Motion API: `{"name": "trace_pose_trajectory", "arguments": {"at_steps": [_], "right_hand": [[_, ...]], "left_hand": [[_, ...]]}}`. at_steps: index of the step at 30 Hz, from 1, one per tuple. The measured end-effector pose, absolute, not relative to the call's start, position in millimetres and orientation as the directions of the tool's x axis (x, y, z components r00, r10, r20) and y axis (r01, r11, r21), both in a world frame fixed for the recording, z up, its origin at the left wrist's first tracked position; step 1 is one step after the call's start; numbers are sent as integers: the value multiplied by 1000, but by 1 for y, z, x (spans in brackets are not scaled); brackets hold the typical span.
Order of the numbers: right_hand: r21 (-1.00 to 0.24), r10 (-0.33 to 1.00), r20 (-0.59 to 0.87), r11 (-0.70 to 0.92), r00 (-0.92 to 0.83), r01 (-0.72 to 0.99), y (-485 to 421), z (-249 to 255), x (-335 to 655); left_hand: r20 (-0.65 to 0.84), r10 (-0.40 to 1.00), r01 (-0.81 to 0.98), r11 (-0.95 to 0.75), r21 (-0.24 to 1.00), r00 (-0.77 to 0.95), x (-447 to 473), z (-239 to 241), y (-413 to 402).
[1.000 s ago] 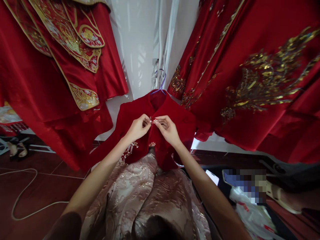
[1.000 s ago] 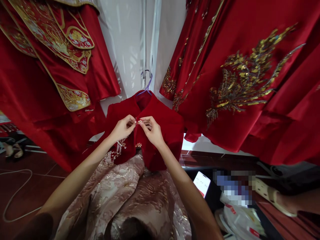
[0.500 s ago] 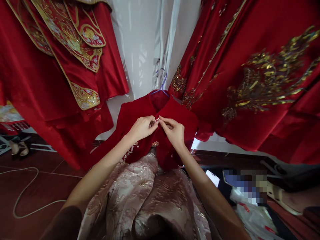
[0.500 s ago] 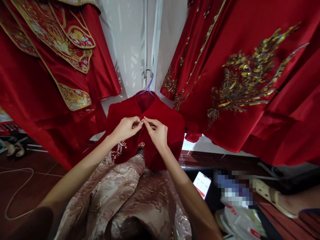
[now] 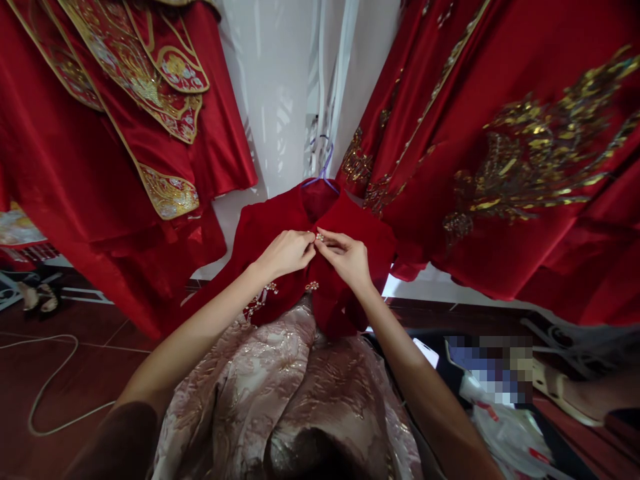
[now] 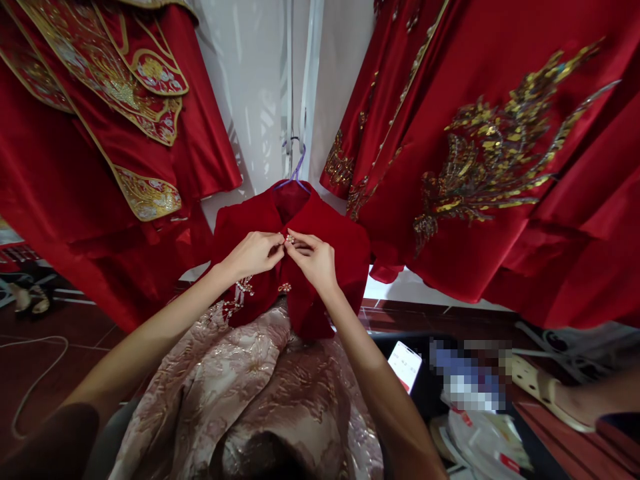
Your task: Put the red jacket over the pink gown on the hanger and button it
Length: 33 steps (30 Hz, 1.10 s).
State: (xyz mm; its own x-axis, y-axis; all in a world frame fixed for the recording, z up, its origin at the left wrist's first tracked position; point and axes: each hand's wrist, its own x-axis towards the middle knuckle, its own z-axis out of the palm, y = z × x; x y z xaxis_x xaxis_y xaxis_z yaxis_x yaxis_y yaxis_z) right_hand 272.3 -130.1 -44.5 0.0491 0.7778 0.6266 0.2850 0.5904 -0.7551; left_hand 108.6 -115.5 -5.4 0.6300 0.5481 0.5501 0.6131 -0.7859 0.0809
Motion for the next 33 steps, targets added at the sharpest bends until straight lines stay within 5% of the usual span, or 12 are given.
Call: {"name": "trace_pose_trajectory", "arguments": {"at_steps": [3, 7, 13, 22, 26, 33], "right_hand": [[-744, 781, 624, 584, 26, 326, -127, -44, 273], [-679, 761, 648, 589, -18, 439, -133, -50, 268], [-541, 736, 675, 539, -48, 645, -152, -73, 274], [-598, 761, 630, 348, 154, 723, -164, -27, 335], [-583, 750, 660, 472, 48, 661, -179, 4, 317], [-537, 753, 600, 630, -271, 561, -195, -7, 256]], "left_hand": [[554, 570, 604, -784, 145, 607, 112, -9, -113], [559, 669, 560, -733, 386, 490, 116, -29, -109], [451, 750, 227, -605, 763, 483, 110, -70, -114], [539, 837, 362, -533, 764, 95, 66, -87, -127], [559, 827, 444, -478, 758, -62, 62, -101, -120], [510, 860, 409, -460, 788, -16, 64, -106, -115]]}}
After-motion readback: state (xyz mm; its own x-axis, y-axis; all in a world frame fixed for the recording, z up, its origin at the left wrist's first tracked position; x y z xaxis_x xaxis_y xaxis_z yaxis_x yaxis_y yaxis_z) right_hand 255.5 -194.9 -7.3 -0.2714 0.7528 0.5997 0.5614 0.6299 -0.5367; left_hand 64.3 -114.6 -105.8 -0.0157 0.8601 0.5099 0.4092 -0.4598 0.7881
